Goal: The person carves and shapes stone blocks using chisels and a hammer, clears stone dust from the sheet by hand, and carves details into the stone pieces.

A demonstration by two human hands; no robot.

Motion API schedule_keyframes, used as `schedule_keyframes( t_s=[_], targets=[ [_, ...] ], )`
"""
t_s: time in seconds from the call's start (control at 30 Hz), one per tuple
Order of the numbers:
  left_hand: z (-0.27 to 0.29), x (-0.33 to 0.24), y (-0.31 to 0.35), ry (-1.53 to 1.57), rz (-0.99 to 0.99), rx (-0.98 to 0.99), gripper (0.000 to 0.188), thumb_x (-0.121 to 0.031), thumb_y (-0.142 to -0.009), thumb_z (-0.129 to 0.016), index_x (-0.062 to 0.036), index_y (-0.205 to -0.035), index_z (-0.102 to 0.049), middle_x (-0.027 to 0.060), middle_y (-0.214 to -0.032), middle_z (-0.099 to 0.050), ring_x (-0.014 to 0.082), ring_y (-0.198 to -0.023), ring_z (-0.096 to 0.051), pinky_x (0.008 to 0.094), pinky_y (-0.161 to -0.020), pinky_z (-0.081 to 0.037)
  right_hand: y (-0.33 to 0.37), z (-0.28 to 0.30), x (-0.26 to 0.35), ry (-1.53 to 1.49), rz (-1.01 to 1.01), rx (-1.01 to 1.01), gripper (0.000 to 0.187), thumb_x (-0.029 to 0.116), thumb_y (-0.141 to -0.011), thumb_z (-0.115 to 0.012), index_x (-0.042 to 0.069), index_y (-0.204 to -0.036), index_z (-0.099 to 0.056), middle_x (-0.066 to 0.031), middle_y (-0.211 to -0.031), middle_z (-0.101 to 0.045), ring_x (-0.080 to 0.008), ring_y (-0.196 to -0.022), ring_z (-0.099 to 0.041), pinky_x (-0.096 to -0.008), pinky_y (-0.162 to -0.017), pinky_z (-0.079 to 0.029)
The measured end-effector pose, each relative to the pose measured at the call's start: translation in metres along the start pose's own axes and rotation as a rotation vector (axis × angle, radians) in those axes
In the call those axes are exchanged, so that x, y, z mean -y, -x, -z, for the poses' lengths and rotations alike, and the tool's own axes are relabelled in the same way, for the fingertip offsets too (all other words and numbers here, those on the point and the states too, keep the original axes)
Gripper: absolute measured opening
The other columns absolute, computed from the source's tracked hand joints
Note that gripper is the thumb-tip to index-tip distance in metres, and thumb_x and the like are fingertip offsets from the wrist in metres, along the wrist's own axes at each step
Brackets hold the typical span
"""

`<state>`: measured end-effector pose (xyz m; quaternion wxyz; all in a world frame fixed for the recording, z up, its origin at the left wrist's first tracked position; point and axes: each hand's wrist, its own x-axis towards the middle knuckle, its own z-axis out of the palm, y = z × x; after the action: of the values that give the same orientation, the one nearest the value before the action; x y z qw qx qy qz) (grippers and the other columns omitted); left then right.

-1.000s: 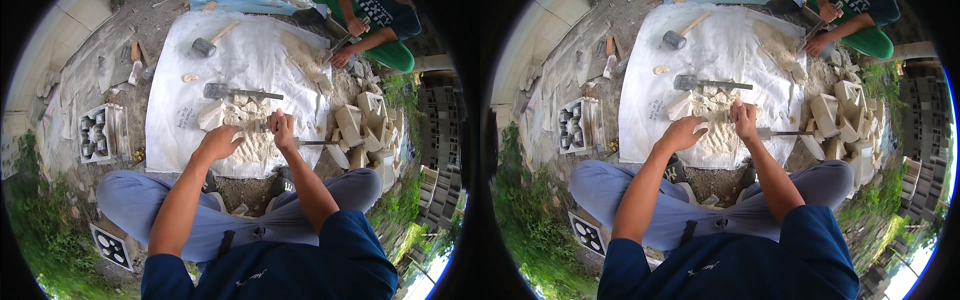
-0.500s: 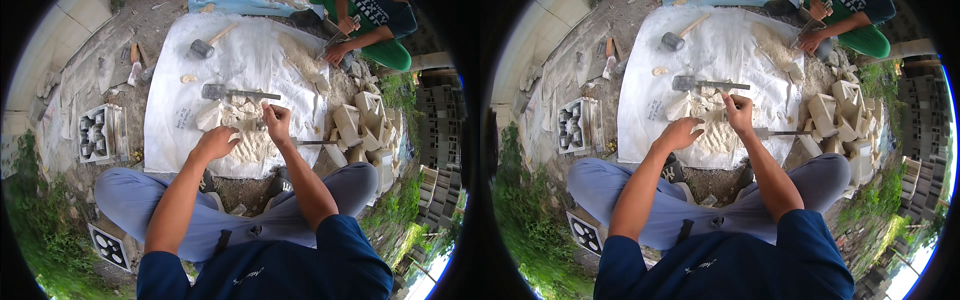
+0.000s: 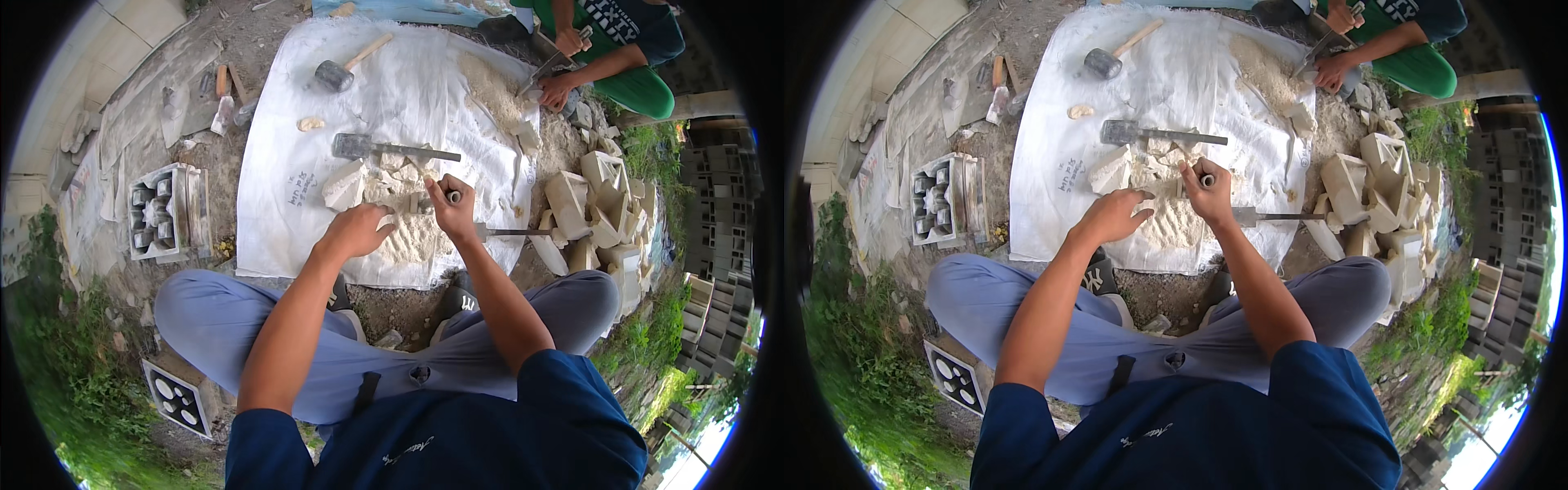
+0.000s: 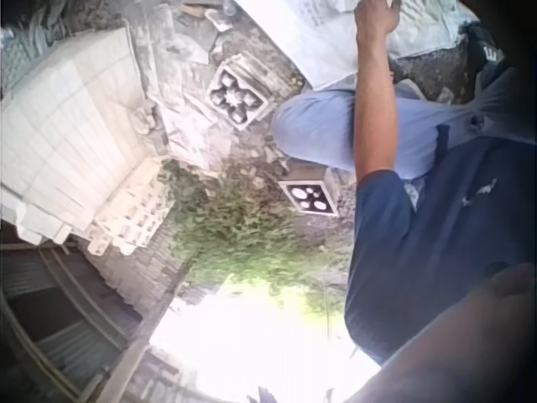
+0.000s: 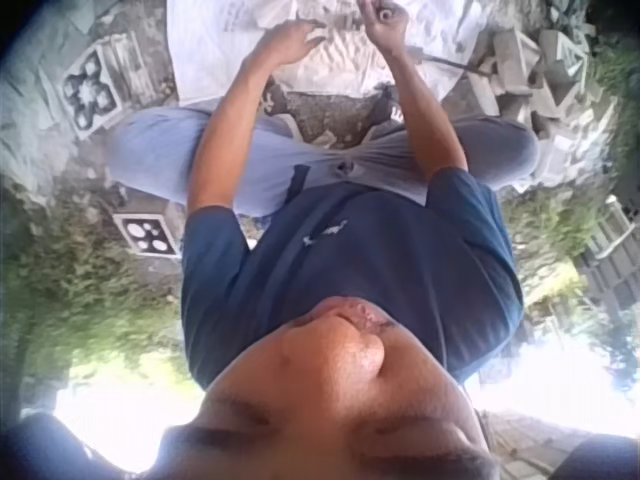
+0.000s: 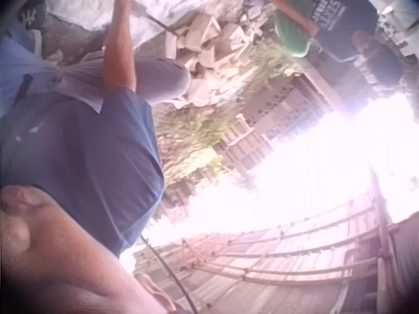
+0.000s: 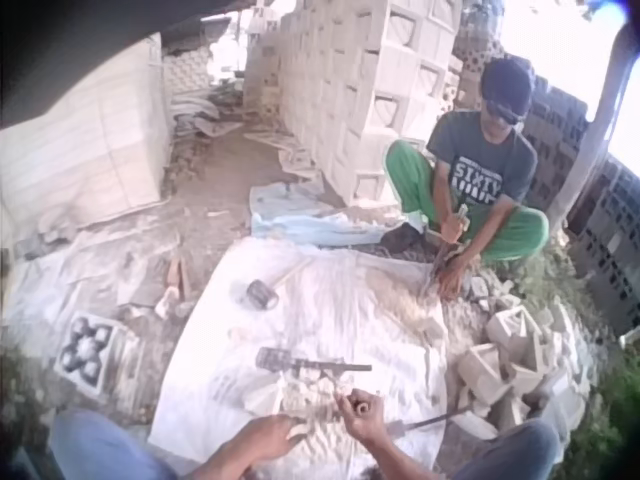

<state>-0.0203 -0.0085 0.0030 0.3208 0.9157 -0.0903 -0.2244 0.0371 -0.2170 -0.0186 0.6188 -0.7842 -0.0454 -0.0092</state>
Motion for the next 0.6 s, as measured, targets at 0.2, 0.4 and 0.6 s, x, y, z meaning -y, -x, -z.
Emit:
schedule_keyframes(
  t_s=[0.2,0.4,0.6],
  targets=[
    [-0.003,0.009,0.003,-0.035,0.0,0.03,0.039,-0.033,-0.096,-0.062,-0.0075,-0.125,-0.066,0.0191,-0.117,-0.068,0.0362,-0.109,-0.064,0.0454,-0.094,-0.051,-0.01,-0.006,-0.005,-0.108,-0.116,-0.095,0.055,0.029,-0.102,-0.063,0.005,-0.058,-0.04,0.0065,-0.055,-0.036,-0.0037,-0.055,-0.029,-0.0283,-0.047,-0.022],
    [-0.005,0.001,0.001,-0.017,-0.029,0.0,0.04,-0.033,-0.096,-0.061,-0.0071,-0.126,-0.065,0.0182,-0.117,-0.068,0.0359,-0.111,-0.064,0.0457,-0.094,-0.051,-0.007,0.003,-0.023,-0.121,-0.096,0.009,0.055,0.029,-0.104,-0.059,0.005,-0.059,-0.039,0.0062,-0.056,-0.035,-0.0037,-0.056,-0.03,-0.0297,-0.047,-0.024],
    [-0.002,0.007,0.002,-0.062,0.035,0.083,0.043,-0.036,-0.097,-0.06,-0.0094,-0.13,-0.062,0.0201,-0.121,-0.066,0.0356,-0.114,-0.063,0.0446,-0.096,-0.05,-0.007,-0.001,0.01,-0.003,-0.078,0.046,0.05,0.029,-0.105,-0.056,0.004,-0.063,-0.044,0.0055,-0.057,-0.038,-0.0046,-0.056,-0.032,-0.0284,-0.048,-0.027]
  ],
)
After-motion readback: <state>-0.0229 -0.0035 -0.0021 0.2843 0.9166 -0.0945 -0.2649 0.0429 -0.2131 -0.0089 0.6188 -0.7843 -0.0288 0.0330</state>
